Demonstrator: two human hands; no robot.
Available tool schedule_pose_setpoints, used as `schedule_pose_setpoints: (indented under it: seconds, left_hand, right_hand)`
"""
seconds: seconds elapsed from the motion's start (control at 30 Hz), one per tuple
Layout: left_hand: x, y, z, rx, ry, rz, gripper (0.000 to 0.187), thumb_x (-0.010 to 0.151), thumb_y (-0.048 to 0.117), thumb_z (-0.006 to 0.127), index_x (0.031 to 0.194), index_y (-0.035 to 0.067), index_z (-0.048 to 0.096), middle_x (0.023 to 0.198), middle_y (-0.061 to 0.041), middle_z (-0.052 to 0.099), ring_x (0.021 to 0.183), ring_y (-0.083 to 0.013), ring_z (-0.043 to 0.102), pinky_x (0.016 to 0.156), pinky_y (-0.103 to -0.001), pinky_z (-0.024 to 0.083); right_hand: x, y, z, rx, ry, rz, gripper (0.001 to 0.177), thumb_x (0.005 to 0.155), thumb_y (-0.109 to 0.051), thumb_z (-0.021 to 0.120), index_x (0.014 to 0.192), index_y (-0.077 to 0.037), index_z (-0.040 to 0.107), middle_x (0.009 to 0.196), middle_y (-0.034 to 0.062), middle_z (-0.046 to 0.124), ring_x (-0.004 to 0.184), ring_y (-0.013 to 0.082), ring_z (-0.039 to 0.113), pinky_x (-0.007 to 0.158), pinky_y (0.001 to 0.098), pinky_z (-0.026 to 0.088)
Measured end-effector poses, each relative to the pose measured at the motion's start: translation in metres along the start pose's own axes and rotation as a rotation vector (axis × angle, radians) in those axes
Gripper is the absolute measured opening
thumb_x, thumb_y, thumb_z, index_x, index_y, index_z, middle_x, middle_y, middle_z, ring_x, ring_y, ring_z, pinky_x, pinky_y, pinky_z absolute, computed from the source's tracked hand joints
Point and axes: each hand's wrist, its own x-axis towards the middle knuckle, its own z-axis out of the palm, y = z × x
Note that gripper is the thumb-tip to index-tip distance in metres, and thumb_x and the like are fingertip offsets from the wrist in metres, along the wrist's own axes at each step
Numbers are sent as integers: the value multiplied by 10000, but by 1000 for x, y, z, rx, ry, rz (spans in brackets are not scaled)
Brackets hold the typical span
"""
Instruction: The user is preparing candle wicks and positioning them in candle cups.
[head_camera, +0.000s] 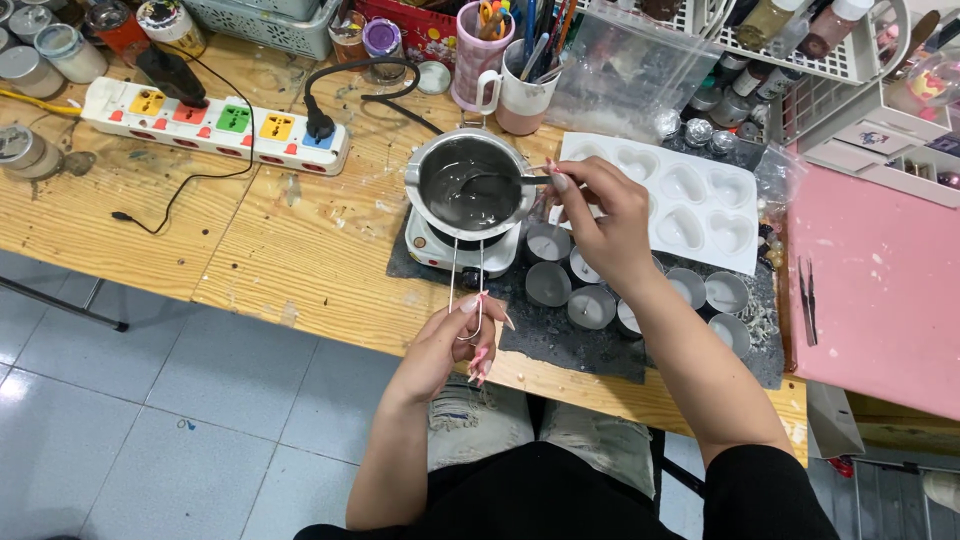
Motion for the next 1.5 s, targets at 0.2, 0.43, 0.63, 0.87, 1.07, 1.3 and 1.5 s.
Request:
schedule_pose_setpoints:
  seconds: [0.2, 0.43, 0.63, 0.87, 1.07, 1.3, 1.5]
  left_hand:
    - [-3, -1, 4, -62, 39, -21, 373, 1115, 339, 327, 1015, 49, 539, 599, -7, 419, 484, -121, 468, 445, -247, 388]
    - [-3, -2, 1, -73, 62, 0, 405, 1120, 371, 323, 866, 86, 455, 592, -26, 442, 493, -149, 503, 466, -262, 412]
    - [-3, -5, -1, -31, 77, -4, 400, 1111, 380, 334, 877, 84, 464, 607, -32, 463, 522, -154, 522, 489, -273, 431]
    - [-3, -7, -3, -37, 62, -5, 430, 1124, 399, 327, 858, 88, 459, 617, -31, 472, 538, -158, 540, 520, -280, 459]
    - [-3, -7, -3, 5, 83, -4, 429, 1119, 390, 333, 861, 79, 477, 627, -39, 495, 554, -156, 546, 538, -285, 475]
    - [-3, -12, -7, -2, 44, 15, 429, 1130, 384, 339, 862, 76, 472, 645, -39, 509, 571, -151, 541, 556, -296, 498]
    - [-3, -13, -9, 24, 24, 25, 436, 1131, 386, 327, 861, 77, 474, 643, -41, 519, 569, -153, 540, 564, -290, 500]
  right_hand:
    - [4, -5, 1, -372, -7, -365, 159, 1008, 50, 702, 1158, 1, 709, 965, 122, 710, 836, 241, 695, 701, 333, 540]
    - [0, 4, 8, -280, -175, -341, 228, 936, 69, 716, 1149, -13, 719, 966, 108, 709, 870, 260, 654, 746, 369, 525]
    - [-5, -8, -5, -332, -132, -408, 225, 923, 79, 716, 1126, -18, 704, 971, 98, 718, 900, 266, 640, 775, 377, 527]
    - [-5, -1, 6, -471, -56, -419, 210, 917, 53, 744, 1115, -15, 716, 908, 102, 684, 872, 275, 632, 720, 369, 515]
    - [-7, 2, 13, -210, -70, -236, 111, 1001, 38, 684, 1101, -11, 695, 916, 94, 687, 849, 225, 665, 700, 328, 534]
    - [-5, -8, 7, -420, -29, -371, 140, 988, 66, 673, 1105, -10, 682, 935, 105, 676, 870, 268, 642, 747, 373, 510]
    - [2, -14, 24, -326, -142, -332, 208, 967, 28, 690, 1171, -16, 684, 967, 100, 659, 865, 256, 610, 738, 348, 498]
